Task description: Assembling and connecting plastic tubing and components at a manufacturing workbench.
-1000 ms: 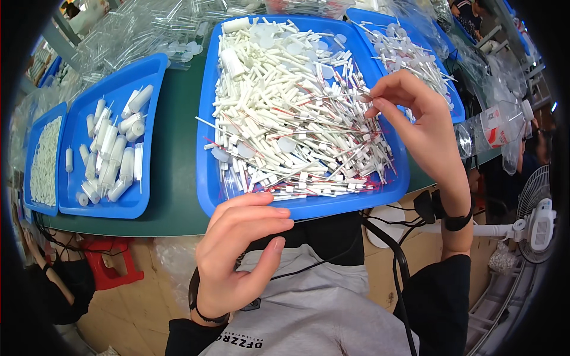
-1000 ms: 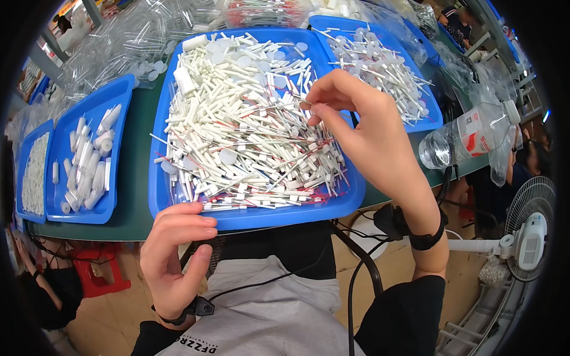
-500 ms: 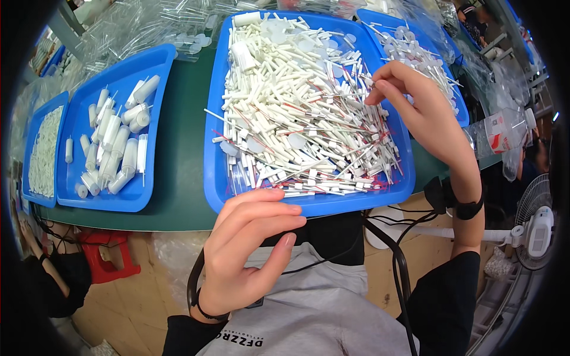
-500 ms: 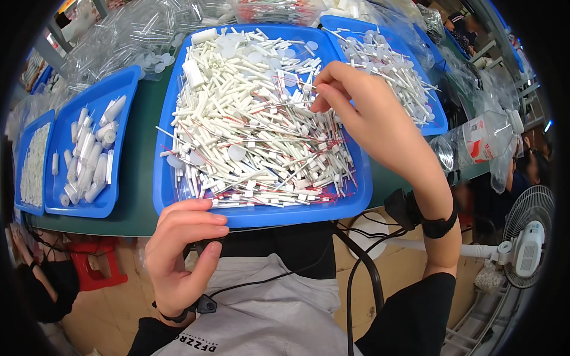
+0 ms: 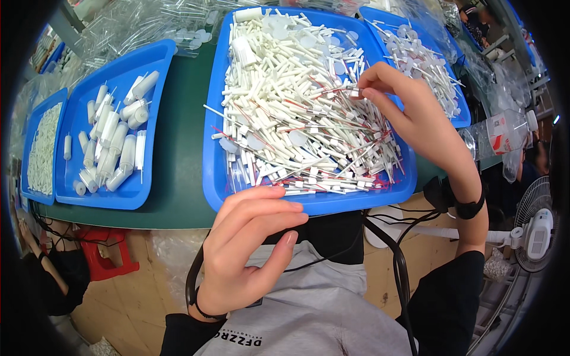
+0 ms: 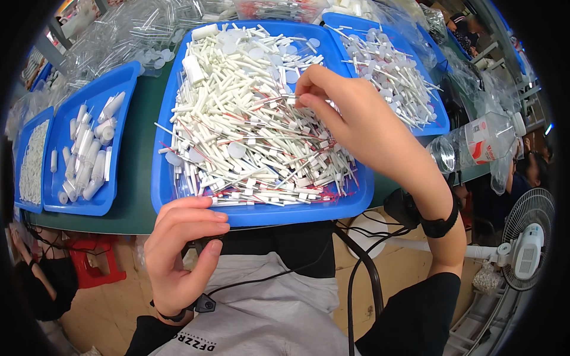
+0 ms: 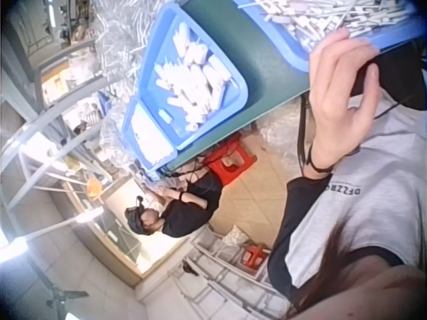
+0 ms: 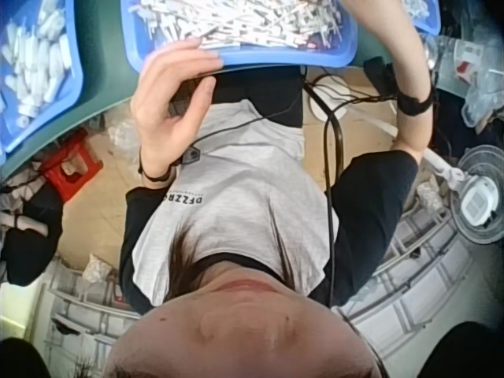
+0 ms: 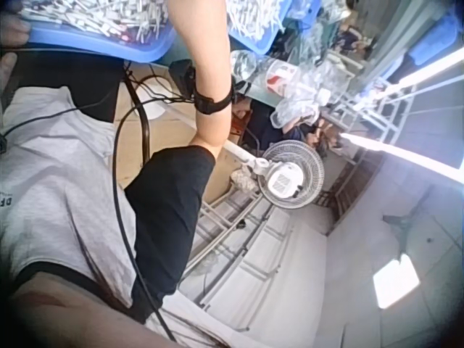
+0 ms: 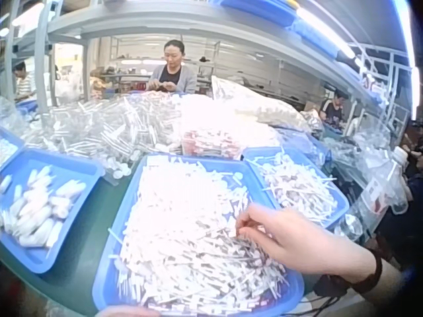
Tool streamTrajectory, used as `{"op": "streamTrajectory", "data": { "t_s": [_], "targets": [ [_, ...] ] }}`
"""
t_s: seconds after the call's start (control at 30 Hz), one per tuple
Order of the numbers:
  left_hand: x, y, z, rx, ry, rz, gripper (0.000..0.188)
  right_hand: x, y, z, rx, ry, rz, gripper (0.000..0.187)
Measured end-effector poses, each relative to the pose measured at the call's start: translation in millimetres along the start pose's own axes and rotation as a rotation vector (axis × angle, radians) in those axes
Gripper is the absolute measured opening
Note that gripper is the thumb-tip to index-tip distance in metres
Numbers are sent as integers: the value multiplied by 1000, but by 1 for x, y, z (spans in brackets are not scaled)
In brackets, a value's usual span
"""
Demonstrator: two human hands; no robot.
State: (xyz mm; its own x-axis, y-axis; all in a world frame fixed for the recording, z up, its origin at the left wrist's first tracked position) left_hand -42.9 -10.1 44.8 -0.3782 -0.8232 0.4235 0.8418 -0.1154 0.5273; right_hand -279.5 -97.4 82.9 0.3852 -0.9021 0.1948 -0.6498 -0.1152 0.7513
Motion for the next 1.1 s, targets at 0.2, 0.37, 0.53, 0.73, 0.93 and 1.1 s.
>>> {"op": "streamTrajectory", "data": {
  "t_s": [0.2,0.37,0.53,0.73,0.93,1.1],
  "targets": [
    [1,-3,2,6,-5,11,26,2,-6,6,-76,-118,-98,9],
    [2,-3,5,-5,16,16,26,-2,-5,-2,-100,117,89,9],
    [8,-4,8,-144,146,51,31,-22,-2,-36,460,2,134,10],
    [23,-16,10,-548,217,141,35,-46,-22,-66,892,-148,91,7],
    [24,-27,10,-605,161,146,22,-59,-34,-72,977,-218,195,9],
    [23,-24,7,-535,29,158,14,-67,-32,-74,896,-197,265,9]
  ]
}}
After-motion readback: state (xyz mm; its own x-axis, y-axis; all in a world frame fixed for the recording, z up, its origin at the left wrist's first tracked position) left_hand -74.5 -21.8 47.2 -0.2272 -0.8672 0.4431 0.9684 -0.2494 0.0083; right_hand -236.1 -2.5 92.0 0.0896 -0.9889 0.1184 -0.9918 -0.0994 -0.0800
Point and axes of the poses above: each hand's wrist, its own x-axis towards the middle knuckle, its own y-axis out of the back of the hand, z = x × y, the point moved 4 cm from there along x, towards the middle knuckle, and after that the axes turned 8 degrees about x, right-handed, at the moved point
